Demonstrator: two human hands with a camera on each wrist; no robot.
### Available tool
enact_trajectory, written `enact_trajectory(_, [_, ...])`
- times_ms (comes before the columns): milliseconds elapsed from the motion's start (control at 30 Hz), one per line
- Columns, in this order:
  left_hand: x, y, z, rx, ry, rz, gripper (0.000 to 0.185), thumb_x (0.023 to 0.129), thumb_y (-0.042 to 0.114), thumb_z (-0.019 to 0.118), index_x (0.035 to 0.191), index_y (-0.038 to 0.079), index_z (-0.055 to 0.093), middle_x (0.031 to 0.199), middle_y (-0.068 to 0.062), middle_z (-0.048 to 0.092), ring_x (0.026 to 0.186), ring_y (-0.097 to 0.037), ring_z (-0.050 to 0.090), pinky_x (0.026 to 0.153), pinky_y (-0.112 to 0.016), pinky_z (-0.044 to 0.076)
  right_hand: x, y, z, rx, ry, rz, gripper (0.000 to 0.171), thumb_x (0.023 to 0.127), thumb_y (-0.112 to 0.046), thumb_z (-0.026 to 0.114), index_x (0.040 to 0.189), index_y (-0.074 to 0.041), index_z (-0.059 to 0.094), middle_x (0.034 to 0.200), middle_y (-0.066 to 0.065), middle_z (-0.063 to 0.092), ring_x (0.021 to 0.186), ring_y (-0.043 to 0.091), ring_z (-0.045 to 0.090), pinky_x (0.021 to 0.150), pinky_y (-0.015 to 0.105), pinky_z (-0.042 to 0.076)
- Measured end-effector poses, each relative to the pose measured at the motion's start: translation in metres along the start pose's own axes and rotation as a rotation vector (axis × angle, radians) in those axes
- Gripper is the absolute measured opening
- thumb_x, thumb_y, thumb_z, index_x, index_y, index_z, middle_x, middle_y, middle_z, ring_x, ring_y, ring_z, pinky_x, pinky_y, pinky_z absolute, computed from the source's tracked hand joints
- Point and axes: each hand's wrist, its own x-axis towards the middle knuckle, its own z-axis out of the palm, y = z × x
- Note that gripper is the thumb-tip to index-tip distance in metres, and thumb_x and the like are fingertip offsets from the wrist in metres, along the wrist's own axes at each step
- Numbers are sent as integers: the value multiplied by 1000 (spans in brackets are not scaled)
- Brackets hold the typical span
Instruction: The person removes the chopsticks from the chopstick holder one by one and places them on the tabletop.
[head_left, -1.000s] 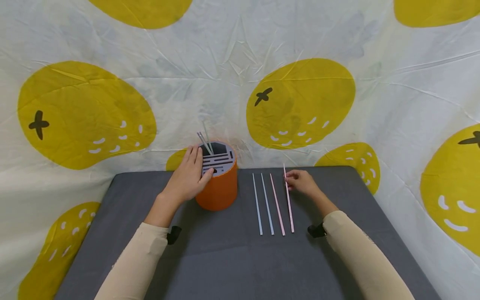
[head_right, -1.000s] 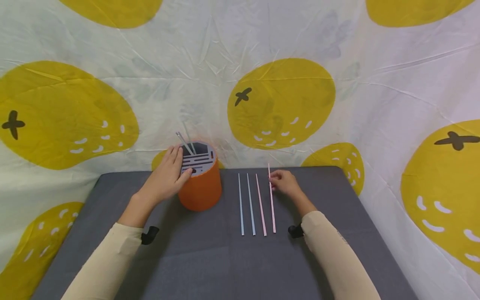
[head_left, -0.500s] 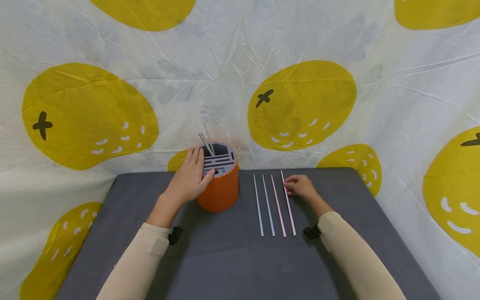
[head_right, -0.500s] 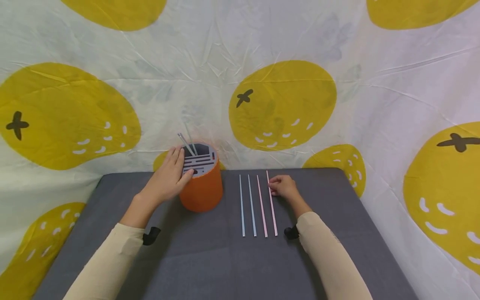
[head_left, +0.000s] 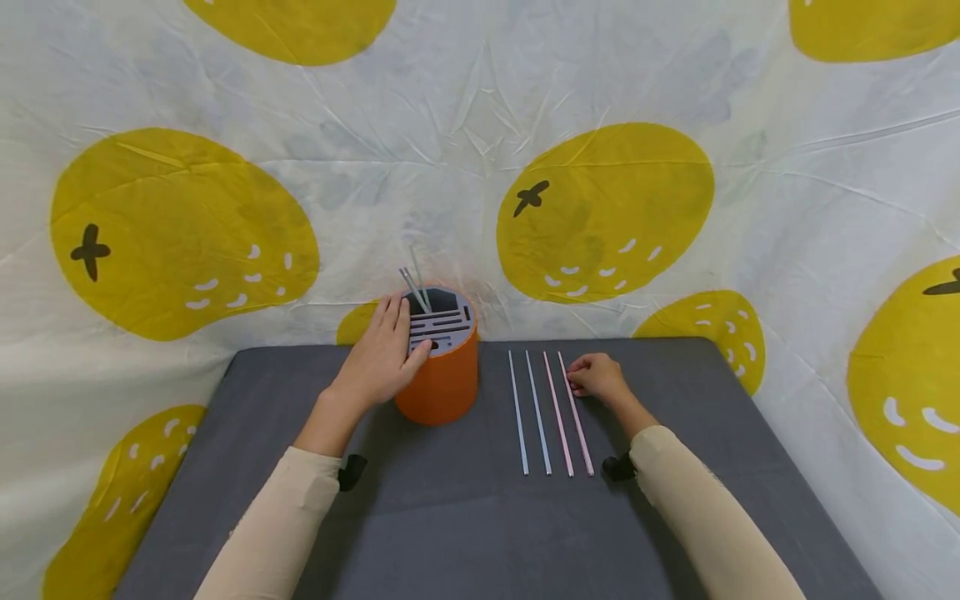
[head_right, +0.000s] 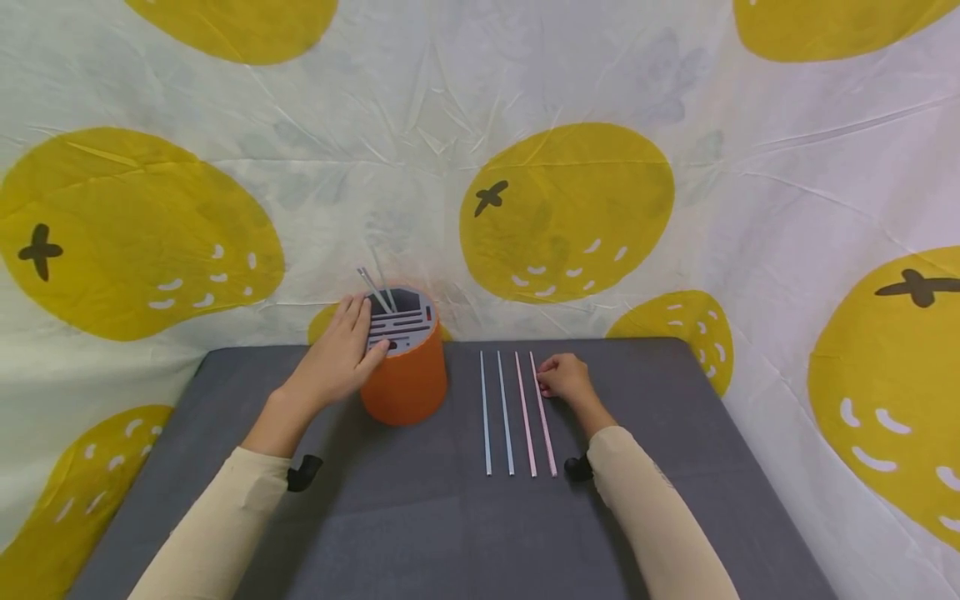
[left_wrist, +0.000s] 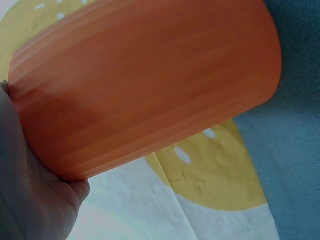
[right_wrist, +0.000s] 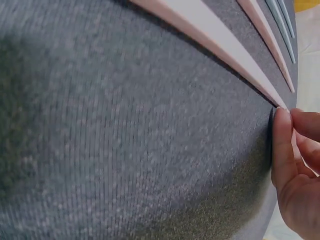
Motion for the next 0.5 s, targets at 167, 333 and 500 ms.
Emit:
enact_trajectory(167, [0,-1,0,-3,5,-1,82,109,52,33,163,-4,7,173,-22,2,161,-39,-1,130,-54,12,2,1,1,-15,11,-8,19,97,-4,69,110,9,70,89,12,71,66,10,67,61,25,61])
enact_trajectory(333, [-1,-1,-1,-6,-2,-6,82,109,53,32,164,-4,6,173,-22,1,161,-38,-3,130,-53,12,1,-2,1,-40,6,-58,20,97,-8,70,109,8,71,87,13,72,68,11,67,62,26,62])
enact_trajectory(500, [0,0,0,-7,-9,-10,82,109,53,31,164,-3,6,173,-21,-1,161,-38,-3,130,-52,12,-2,-16,-1,-128,19,-177,21,98,-15,70,109,3,72,86,12,74,68,13,69,64,29,61])
